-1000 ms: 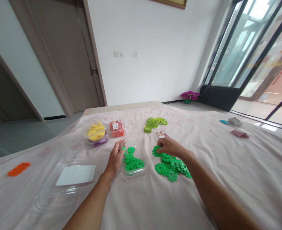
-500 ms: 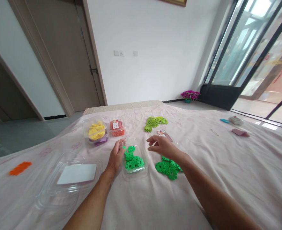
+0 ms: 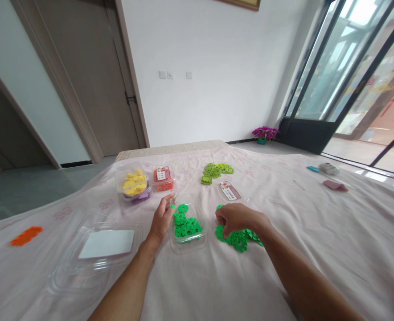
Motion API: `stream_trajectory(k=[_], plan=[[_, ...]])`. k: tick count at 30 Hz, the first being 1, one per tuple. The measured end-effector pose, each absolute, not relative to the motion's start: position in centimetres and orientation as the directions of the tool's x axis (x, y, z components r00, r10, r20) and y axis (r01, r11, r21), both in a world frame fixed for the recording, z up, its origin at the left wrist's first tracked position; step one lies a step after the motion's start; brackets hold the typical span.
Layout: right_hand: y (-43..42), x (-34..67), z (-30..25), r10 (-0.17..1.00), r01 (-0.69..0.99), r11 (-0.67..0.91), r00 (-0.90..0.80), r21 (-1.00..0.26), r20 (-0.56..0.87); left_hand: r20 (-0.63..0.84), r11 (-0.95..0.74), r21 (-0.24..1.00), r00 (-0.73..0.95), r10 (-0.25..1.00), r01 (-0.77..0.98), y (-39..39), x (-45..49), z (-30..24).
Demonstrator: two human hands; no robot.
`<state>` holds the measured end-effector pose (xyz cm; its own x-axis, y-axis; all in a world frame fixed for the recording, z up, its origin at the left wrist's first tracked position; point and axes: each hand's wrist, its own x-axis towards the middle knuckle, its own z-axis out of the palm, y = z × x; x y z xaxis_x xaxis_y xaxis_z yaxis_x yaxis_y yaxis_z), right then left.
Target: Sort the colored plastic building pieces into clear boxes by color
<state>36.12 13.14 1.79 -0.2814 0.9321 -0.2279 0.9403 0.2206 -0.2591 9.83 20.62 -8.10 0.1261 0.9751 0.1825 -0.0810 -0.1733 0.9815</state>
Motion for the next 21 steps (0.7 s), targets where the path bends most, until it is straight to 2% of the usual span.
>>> stream_trajectory(k=[3,6,8,12,15,18,21], plan=[[14.5,37.4,1.1,0.969,0.911,0.127,-0.198,-0.391,-0.147,0.200,-0.191,0.978,0.118,0.973,-0.077,20.7,9.8,-8.2],[16.1,38.8,-0.1,0.998,0.870,0.014,-0.040,-0.494,-0.043,0.200,-0.193,0.979,0.122,0.972,-0.069,20.8,9.6,-8.2],[16.7,39.4,-0.8,0.999,0.870,-0.047,0.037,-0.491,-0.030,0.195,-0.187,0.980,0.129,0.972,-0.070,20.8,9.6,-8.2],[16.8,39.9,-1.6,0.995,0.933,-0.057,0.023,-0.355,-0.097,0.203,-0.195,0.978,0.126,0.971,-0.067,20.7,9.7,-8.2],[16.5,39.8,-1.5,0.996,0.947,-0.069,0.049,-0.313,-0.073,0.204,-0.197,0.978,0.127,0.971,-0.066,20.6,9.8,-8.0],[16.5,39.5,-1.3,0.998,0.925,-0.056,0.059,-0.376,-0.003,0.197,-0.189,0.979,0.127,0.972,-0.073,20.6,9.8,-8.0],[16.6,38.5,-0.8,0.991,0.844,0.008,0.064,-0.537,0.115,0.195,-0.187,0.980,0.134,0.972,-0.070,20.7,9.7,-8.2]])
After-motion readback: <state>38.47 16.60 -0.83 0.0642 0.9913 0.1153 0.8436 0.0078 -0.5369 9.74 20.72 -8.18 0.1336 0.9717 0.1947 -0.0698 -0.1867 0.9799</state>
